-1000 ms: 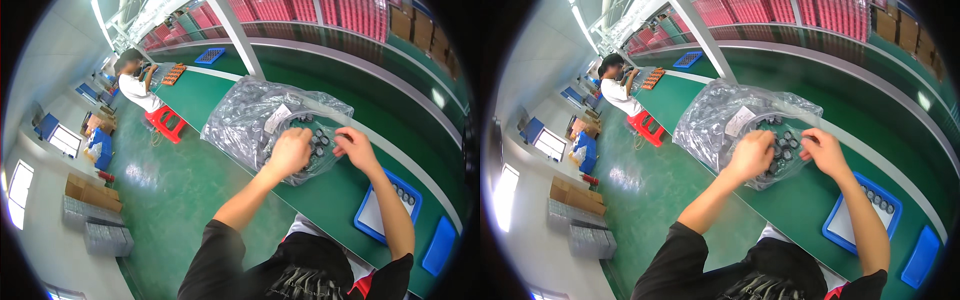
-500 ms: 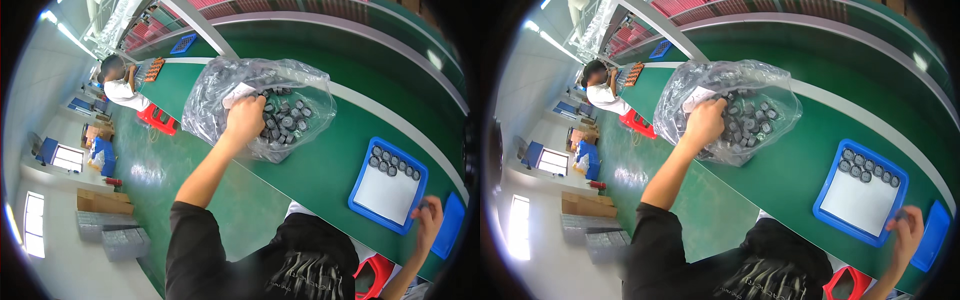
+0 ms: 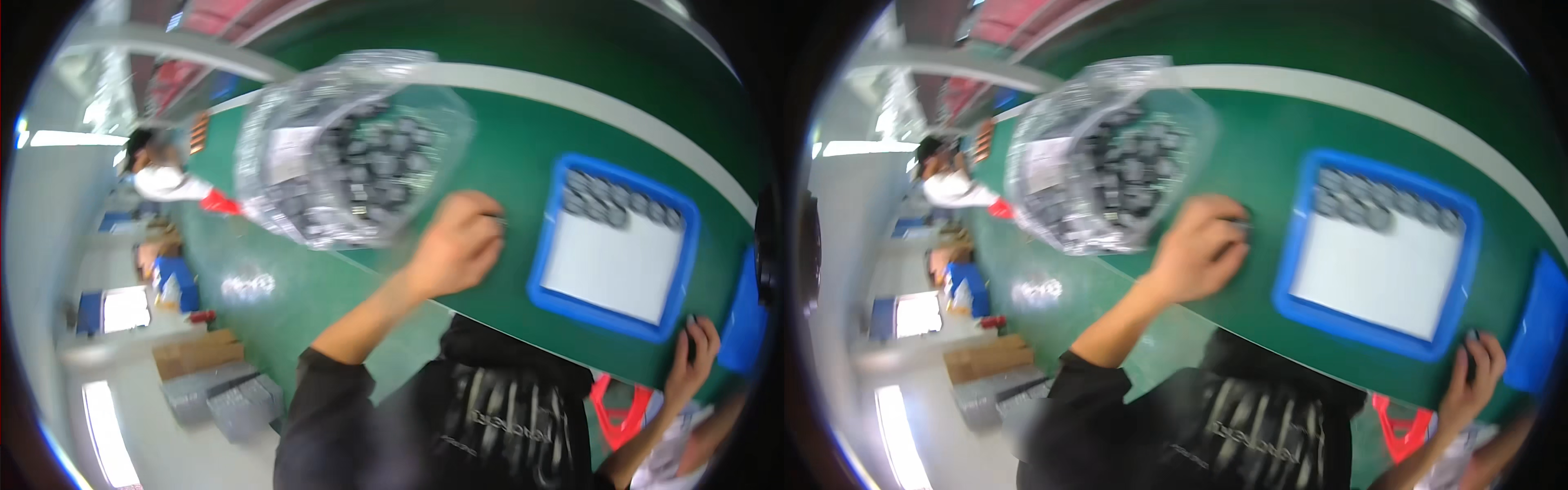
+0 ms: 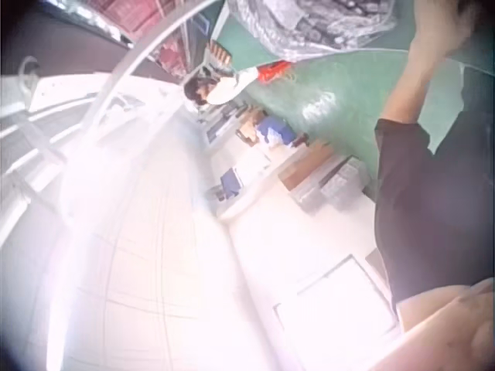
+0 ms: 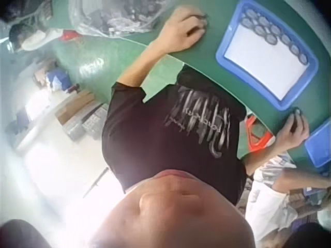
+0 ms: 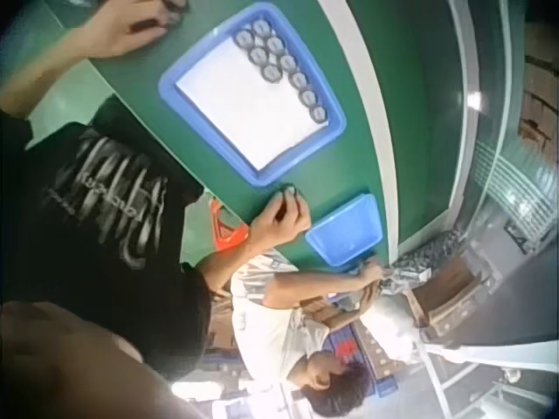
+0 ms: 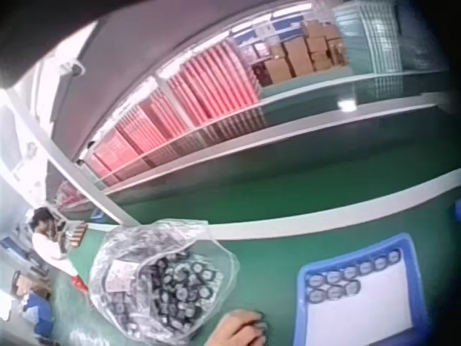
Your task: Arranging small grey electronic components from a bag into a blue plastic tray.
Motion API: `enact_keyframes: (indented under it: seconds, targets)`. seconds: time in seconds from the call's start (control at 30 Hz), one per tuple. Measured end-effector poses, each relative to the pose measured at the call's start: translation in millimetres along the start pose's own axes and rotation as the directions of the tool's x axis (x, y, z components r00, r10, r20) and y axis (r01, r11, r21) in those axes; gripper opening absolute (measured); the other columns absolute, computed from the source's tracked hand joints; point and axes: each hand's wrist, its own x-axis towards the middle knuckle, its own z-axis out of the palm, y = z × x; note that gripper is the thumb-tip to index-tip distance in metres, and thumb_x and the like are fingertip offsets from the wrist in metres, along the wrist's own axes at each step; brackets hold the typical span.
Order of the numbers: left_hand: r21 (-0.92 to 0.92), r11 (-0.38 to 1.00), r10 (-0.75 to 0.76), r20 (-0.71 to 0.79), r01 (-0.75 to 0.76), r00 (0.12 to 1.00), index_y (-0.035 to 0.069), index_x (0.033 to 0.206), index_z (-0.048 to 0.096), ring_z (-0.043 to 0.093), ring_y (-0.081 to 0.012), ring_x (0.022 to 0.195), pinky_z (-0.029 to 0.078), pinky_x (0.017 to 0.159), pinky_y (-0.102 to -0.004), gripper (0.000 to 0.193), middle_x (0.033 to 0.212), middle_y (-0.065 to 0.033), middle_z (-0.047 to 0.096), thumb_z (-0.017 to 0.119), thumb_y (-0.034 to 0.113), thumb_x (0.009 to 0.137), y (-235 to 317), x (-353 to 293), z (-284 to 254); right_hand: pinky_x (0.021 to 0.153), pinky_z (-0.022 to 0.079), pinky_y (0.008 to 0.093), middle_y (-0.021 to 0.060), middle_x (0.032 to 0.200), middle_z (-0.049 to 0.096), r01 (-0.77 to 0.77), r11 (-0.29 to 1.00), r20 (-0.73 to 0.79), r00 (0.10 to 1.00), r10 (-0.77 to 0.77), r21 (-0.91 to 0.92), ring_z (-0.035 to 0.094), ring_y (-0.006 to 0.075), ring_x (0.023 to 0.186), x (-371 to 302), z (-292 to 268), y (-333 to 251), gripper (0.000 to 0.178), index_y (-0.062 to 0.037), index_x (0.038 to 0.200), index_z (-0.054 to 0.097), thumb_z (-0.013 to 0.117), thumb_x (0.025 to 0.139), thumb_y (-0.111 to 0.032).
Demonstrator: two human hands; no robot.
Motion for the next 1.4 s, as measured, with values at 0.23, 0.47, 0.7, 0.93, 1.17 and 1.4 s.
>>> enact_keyframes:
  seconds: [0.23,0.47,0.7,0.93,1.17,1.4]
  targets:
    - [0.224,0.968,-0.117,-0.004,0.115,0.993,0.000,0.102,0.071,0.064,-0.0348,0.105,0.052,0.091,-0.0417,0.027,0.111,-0.0145,0.067,0.076,-0.006,0.076,16,-6,-14,0.093,0.049,0.0380,0.0131,0.117,0.069,0.013,0.996,-0.077,0.997,-0.007,0.083,0.064,0.0314,0.106,26,15,-49,0.021,-0.0008,0.102,0.073,0.075,0.081,0.004]
    - [0.170,0.985,-0.013,-0.039,0.019,0.999,0.001,0.101,0.076,0.064,-0.0309,0.097,0.053,0.084,-0.0391,0.027,0.105,-0.0136,0.067,0.077,-0.006,0.075,34,20,1,0.092,0.051,0.0356,0.0126,0.117,0.070,-0.084,0.982,0.005,0.996,0.084,0.168,0.063,0.0286,0.111,40,1,-45,0.020,-0.0003,0.100,0.073,0.075,0.081,0.005]
    - [-0.042,0.924,0.381,-0.018,-0.381,0.925,0.001,0.089,0.075,0.058,-0.0275,0.086,0.046,0.076,-0.0381,0.019,0.091,-0.0076,0.061,0.077,-0.001,0.071,73,95,98,0.090,0.050,0.0392,0.0066,0.108,0.068,0.413,0.896,0.038,0.905,-0.424,0.166,0.060,0.0295,0.107,111,27,-102,0.017,-0.0029,0.093,0.072,0.078,0.077,-0.001]
    - [0.070,0.914,0.396,0.065,-0.400,0.916,0.002,0.083,0.073,0.055,-0.0263,0.091,0.043,0.078,-0.0391,0.012,0.091,-0.0066,0.061,0.074,0.001,0.071,66,108,108,0.093,0.045,0.0393,0.0049,0.106,0.064,0.440,0.895,0.034,0.896,-0.443,0.072,0.055,0.0278,0.108,118,49,-92,0.014,-0.0058,0.091,0.075,0.077,0.078,-0.005]
    - [0.074,0.934,0.342,0.098,-0.350,0.935,0.003,0.080,0.074,0.054,-0.0267,0.091,0.043,0.079,-0.0387,0.009,0.091,-0.0070,0.061,0.073,-0.001,0.072,63,115,108,0.090,0.048,0.0389,0.0058,0.099,0.062,0.455,0.889,0.013,0.890,-0.456,0.049,0.055,0.0272,0.104,131,59,-92,0.014,-0.0064,0.092,0.076,0.078,0.078,-0.005]
    - [0.053,0.945,0.316,0.094,-0.322,0.944,0.004,0.086,0.075,0.055,-0.0269,0.093,0.044,0.082,-0.0389,0.012,0.093,-0.0071,0.061,0.077,0.003,0.075,58,117,95,0.090,0.048,0.0384,0.0066,0.099,0.063,0.463,0.882,-0.005,0.886,-0.464,0.084,0.056,0.0276,0.103,139,63,-95,0.013,-0.0058,0.092,0.076,0.078,0.079,-0.006]
